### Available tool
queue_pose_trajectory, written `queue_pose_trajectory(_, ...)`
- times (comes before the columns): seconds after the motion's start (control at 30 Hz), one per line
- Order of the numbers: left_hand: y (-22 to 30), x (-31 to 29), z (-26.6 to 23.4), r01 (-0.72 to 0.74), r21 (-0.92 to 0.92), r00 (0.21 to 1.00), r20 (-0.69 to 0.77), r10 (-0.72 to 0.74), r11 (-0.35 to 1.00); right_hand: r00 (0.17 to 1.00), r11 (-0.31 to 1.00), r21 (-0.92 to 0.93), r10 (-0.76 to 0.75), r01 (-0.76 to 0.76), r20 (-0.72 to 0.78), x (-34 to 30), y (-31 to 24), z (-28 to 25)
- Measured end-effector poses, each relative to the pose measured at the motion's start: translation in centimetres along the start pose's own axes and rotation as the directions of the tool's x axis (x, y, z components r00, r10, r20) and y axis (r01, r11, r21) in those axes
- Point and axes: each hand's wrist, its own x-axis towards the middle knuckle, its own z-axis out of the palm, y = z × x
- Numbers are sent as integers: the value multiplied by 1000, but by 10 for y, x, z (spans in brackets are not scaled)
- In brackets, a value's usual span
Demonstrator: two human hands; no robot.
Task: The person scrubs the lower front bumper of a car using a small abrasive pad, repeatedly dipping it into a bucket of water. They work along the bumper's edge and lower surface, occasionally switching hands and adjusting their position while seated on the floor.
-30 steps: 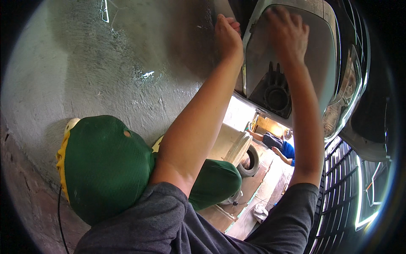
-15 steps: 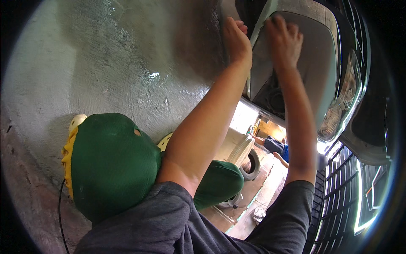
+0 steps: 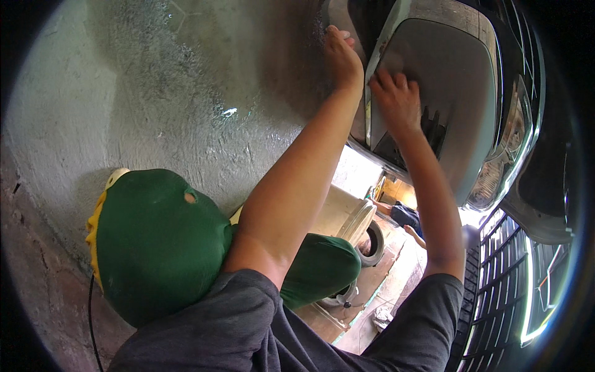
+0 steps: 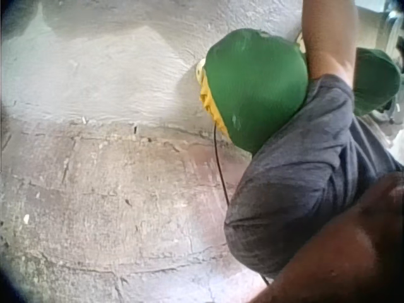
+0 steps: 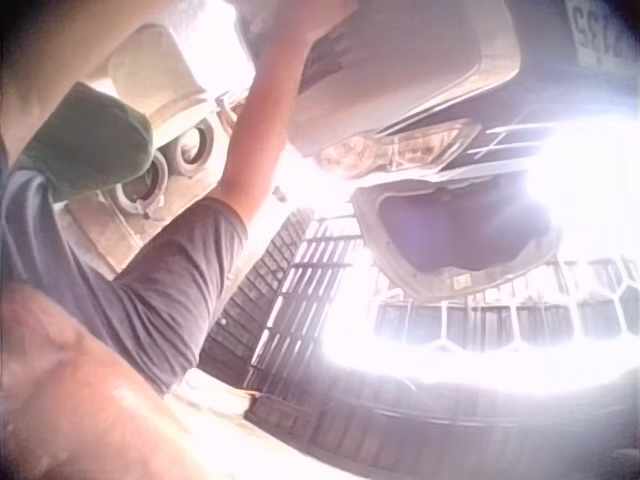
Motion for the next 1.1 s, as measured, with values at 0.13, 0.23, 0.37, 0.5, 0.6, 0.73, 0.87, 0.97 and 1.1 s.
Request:
queue_pose_trajectory(0.13,0,0,-12,-205,267,975,-33,221,942,932,969,-48,220,-243,-288,74,46,-41)
queue_pose_trajectory(0.23,0,0,2,-367,529,905,11,426,765,935,950,-119,252,-288,-248,39,24,-12)
queue_pose_trajectory(0.37,9,2,38,-637,463,752,197,629,616,981,970,146,195,-195,18,-62,-65,16)
queue_pose_trajectory(0.5,6,-2,87,-701,490,707,389,591,518,877,745,489,470,-454,100,-118,-113,-48)
queue_pose_trajectory(0.6,-9,-10,110,-833,389,553,536,638,394,713,509,555,657,-659,245,-170,-126,-89)
queue_pose_trajectory(0.73,-47,-28,87,-900,399,415,668,617,173,465,246,494,795,-834,388,-284,-163,-88)
queue_pose_trajectory(0.87,-61,-28,71,-926,357,346,678,648,120,148,-135,463,838,-876,526,-384,-215,-73)
queue_pose_trajectory(0.97,-69,-32,61,-934,340,323,681,657,107,84,-106,275,795,-956,601,-459,-251,-40)
queue_pose_trajectory(1.1,-95,-30,34,-933,354,308,705,639,60,157,-130,306,638,-943,754,-492,-284,20)
